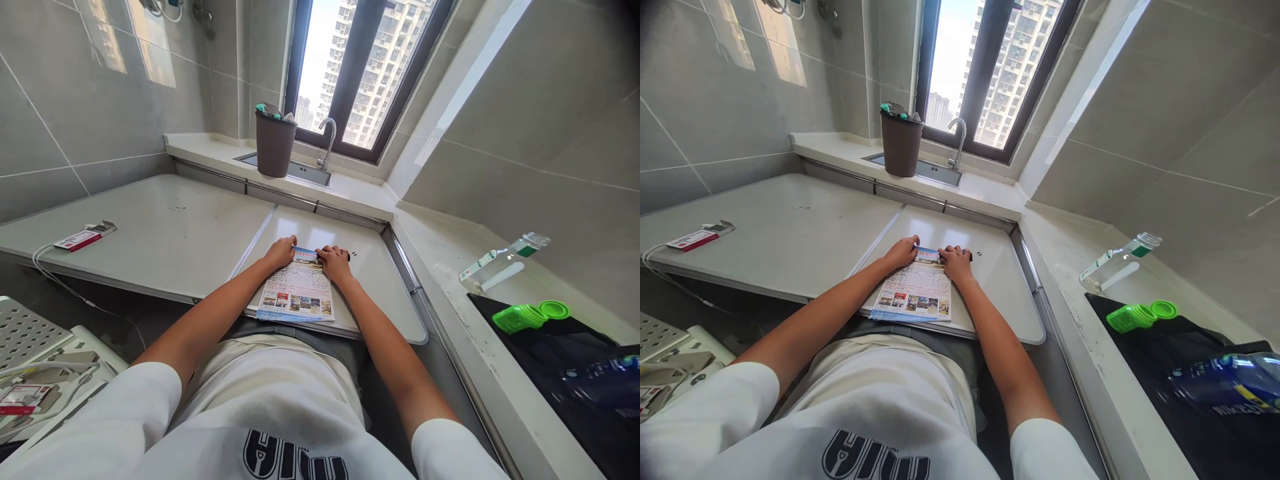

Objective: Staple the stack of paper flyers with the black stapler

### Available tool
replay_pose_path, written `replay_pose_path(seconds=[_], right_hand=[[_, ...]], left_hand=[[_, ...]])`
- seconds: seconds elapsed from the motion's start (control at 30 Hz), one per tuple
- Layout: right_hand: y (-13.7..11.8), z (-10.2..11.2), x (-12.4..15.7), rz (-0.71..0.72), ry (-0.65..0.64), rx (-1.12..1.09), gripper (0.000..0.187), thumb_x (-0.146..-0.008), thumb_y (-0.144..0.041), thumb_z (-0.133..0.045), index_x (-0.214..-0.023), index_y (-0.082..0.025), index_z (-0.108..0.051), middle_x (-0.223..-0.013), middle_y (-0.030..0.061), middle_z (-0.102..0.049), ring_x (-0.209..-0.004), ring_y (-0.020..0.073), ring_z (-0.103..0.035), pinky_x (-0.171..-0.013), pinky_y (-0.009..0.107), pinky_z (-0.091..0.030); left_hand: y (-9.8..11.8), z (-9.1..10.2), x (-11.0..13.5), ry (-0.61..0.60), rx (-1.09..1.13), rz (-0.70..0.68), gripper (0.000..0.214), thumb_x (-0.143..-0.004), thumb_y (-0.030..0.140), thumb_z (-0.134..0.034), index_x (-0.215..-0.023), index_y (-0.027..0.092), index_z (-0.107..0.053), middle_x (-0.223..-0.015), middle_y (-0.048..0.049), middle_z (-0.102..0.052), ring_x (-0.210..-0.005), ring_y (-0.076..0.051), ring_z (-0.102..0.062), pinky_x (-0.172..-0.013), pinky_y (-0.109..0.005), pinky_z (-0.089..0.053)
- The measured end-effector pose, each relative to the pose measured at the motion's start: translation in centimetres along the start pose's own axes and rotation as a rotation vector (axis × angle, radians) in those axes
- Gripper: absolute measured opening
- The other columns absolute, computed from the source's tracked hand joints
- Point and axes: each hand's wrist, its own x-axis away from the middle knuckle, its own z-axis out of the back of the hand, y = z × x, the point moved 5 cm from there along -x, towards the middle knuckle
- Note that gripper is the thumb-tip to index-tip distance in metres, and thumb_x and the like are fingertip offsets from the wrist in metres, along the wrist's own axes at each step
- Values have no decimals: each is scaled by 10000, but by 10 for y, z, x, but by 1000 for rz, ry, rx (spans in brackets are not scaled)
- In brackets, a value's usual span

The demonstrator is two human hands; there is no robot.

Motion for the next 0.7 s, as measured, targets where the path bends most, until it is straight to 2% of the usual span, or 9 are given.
replay_pose_path(seconds=[0.13, 0.2, 0.27, 0.37, 0.43, 0.53, 0.7], right_hand=[[16, 11, 4, -10, 39, -81, 624, -1043, -151, -507, -1642, -309, -573, -1458, 134, -719, -1334, 337, -597, -1096, 480, -474], [30, 15, 7, -82, 59, -143, 699, -1003, -152, -584, -1687, -271, -513, -1479, 144, -708, -1353, 330, -606, -1099, 447, -500], [45, 17, 9, -214, 66, -185, 635, -984, -212, -676, -1613, -243, -590, -1454, 139, -726, -1349, 322, -628, -1089, 417, -521], [60, 17, 13, -392, 66, -187, 368, -976, -284, -739, -1338, -223, -758, -1313, 141, -787, -1267, 323, -695, -998, 386, -553], [67, 19, 15, -473, 86, -164, 271, -971, -289, -745, -1228, -211, -780, -1240, 163, -802, -1216, 336, -726, -951, 386, -555], [71, 21, 18, -560, 119, -156, 256, -959, -296, -746, -1194, -198, -774, -1213, 179, -805, -1184, 343, -747, -920, 377, -553], [66, 21, 20, -597, 139, -202, 215, -953, -283, -720, -1112, -155, -791, -1180, 197, -806, -1066, 347, -773, -862, 371, -548]], left_hand=[[-3, -2, -2, 8, -18, -8, 302, -1022, 139, -544, -1300, 218, -630, -1311, -144, -733, -1284, -319, -652, -1049, -418, -523], [-5, -2, -3, 19, -27, 9, 323, -1005, 144, -567, -1314, 224, -611, -1331, -152, -707, -1310, -335, -627, -1067, -447, -517], [-7, -1, -4, 31, -32, 32, 332, -991, 159, -595, -1315, 233, -599, -1337, -158, -685, -1320, -352, -610, -1078, -475, -511], [-8, -1, -4, 41, -27, 58, 305, -983, 184, -626, -1281, 242, -597, -1335, -159, -666, -1323, -359, -596, -1089, -492, -501], [-9, -1, -4, 43, -22, 68, 278, -983, 197, -637, -1253, 245, -599, -1338, -157, -661, -1334, -362, -587, -1095, -497, -491], [-11, -1, -5, 48, -13, 79, 265, -980, 209, -649, -1236, 252, -596, -1332, -148, -660, -1342, -360, -581, -1093, -498, -481], [-12, 0, -5, 52, 3, 101, 273, -971, 216, -668, -1232, 250, -596, -1345, -145, -645, -1335, -351, -585, -1082, -484, -481]])
